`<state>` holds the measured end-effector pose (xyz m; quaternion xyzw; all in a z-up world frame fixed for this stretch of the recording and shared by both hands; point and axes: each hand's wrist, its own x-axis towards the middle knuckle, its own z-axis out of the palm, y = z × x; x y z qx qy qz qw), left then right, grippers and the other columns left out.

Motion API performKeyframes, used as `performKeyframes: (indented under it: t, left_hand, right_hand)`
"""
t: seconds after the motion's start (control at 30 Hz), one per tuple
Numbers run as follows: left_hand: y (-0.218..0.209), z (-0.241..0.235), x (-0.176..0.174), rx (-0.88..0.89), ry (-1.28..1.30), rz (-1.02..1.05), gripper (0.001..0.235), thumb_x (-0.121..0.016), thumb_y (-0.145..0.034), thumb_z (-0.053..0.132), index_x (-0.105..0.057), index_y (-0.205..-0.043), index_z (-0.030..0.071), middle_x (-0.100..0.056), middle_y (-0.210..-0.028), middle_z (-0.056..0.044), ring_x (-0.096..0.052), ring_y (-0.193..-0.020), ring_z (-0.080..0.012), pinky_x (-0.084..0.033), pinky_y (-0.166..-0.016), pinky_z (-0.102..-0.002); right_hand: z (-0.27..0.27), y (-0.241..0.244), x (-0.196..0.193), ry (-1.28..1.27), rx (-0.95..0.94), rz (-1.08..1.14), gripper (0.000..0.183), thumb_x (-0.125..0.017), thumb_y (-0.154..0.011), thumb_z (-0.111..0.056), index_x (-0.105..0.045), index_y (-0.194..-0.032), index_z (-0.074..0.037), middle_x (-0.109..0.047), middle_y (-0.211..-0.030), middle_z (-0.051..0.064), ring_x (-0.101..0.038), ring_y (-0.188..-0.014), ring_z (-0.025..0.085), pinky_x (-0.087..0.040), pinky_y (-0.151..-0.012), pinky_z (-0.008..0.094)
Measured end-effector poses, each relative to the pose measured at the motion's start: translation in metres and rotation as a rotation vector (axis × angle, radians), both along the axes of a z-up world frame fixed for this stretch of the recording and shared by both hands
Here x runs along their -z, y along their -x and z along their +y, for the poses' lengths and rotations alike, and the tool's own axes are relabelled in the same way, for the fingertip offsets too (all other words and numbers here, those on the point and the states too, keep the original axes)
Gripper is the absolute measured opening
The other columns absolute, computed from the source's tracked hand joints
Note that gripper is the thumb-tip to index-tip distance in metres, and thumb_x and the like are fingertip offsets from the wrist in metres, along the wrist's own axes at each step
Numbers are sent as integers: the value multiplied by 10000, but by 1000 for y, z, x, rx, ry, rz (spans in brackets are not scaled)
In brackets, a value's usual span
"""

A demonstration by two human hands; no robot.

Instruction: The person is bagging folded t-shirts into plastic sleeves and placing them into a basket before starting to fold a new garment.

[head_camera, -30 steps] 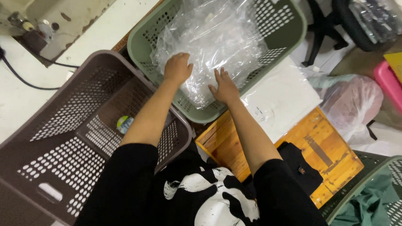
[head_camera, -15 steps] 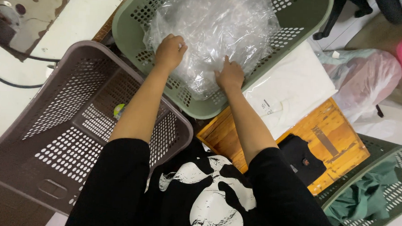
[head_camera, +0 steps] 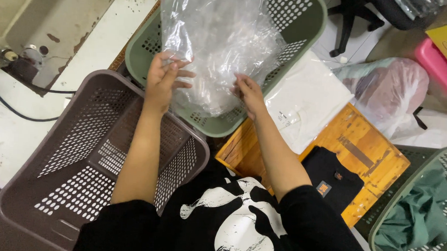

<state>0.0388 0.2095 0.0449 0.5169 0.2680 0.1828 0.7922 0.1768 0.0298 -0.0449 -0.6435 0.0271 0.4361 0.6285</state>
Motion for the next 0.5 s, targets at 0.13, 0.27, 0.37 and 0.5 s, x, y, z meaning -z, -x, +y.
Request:
performKeyframes:
  t: [0.13, 0.27, 0.37, 0.5]
  left_hand:
    - [14, -26, -1, -15, -13, 48, 174, -443, -911, 213, -342, -1023, 125, -567, -1109, -167, -628, -828, -175, -539, -598, -198]
    - [13, -82, 33, 77, -106, 30, 155, -466, -906, 146, -369, -1015, 95, -609, -986, -161, -628, -794, -182, -530, -598, -228]
    - [0, -147, 35, 152, -194, 13, 153, -469, -908, 128, -382, -1027, 88, -621, -890, -162, -622, -775, -193, -518, -604, -234]
    - [-16, -237, 73, 205, -273, 41, 157, -478, -916, 200, -408, -1017, 103, -608, -737, -99, -603, -637, -131, -503, -525, -202]
  right_hand:
    - [-60, 7, -30, 17, 150, -77, 124, -600, -813, -199, -577, -890, -105, -489, -709, -41, -505, -653, 68, -449, -570, 161]
    - [-146, 20, -44, 44, 270, -206, 99, -634, -791, -119, -565, -854, -87, -576, -656, -8, -505, -528, 39, -417, -456, 113]
    - [-230, 22, -17, 99, 394, -319, 86, -599, -790, -55, -555, -859, -82, -529, -581, -7, -451, -431, 42, -372, -383, 120]
    - [-322, 45, -31, 220, 558, -511, 54, -547, -854, -84, -554, -801, -95, -464, -515, -15, -482, -382, 86, -358, -358, 146]
